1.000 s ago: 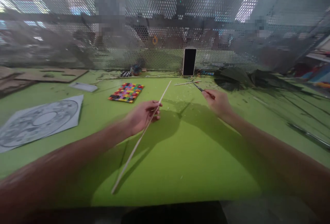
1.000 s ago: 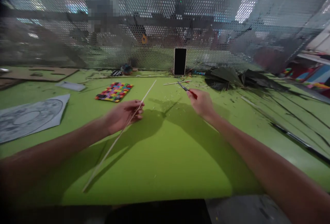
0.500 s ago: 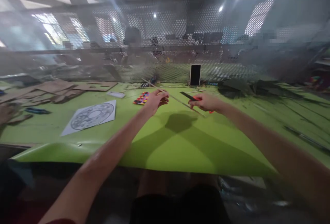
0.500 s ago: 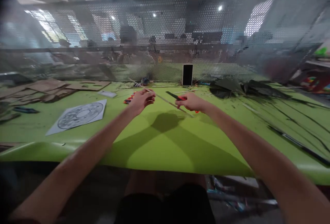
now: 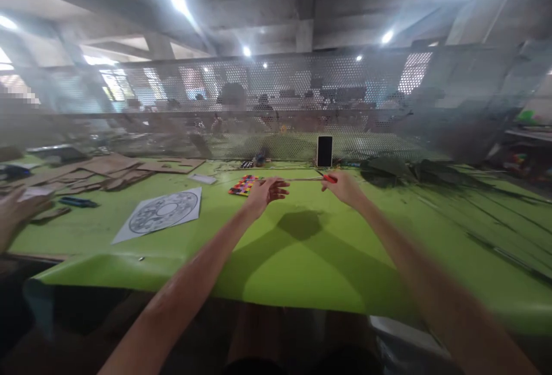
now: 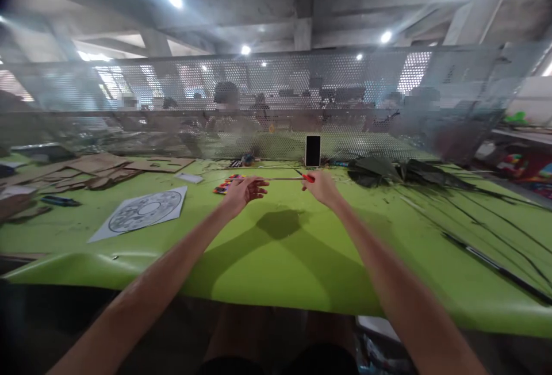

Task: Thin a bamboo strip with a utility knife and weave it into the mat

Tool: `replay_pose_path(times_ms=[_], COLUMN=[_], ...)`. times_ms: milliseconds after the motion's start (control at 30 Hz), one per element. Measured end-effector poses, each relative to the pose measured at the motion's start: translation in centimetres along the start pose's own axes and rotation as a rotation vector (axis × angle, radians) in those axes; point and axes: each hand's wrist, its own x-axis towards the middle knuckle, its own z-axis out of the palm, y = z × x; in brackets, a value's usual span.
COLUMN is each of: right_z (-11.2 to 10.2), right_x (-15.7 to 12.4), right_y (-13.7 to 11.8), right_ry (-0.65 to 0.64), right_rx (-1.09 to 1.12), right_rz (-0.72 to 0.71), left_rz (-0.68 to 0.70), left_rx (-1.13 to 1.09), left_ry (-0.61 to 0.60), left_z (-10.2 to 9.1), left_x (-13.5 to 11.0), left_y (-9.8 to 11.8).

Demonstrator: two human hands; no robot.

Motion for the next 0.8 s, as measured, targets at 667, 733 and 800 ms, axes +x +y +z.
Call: replay_pose_path(times_ms=[667,733,800], right_z=[0.0,-0.3,-0.5], right_x=[-0.3,-0.2,0.0], right_y=[2.5,2.4,2.5], right_ry=[0.258,0.294,0.328], right_rx=[0.51,0.516,0.509], right_rz=[0.182,0.207,0.233], left_rz=[0.087,0.063,0.046], left_rx=[0.336,0.371,0.412], left_ry=[-0.249,-0.315,-0.398], left_z=[-2.2,-2.5,-2.8], left_x=[-0.1,-0.2,-0.2], left_y=[0.5,0.9,1.3])
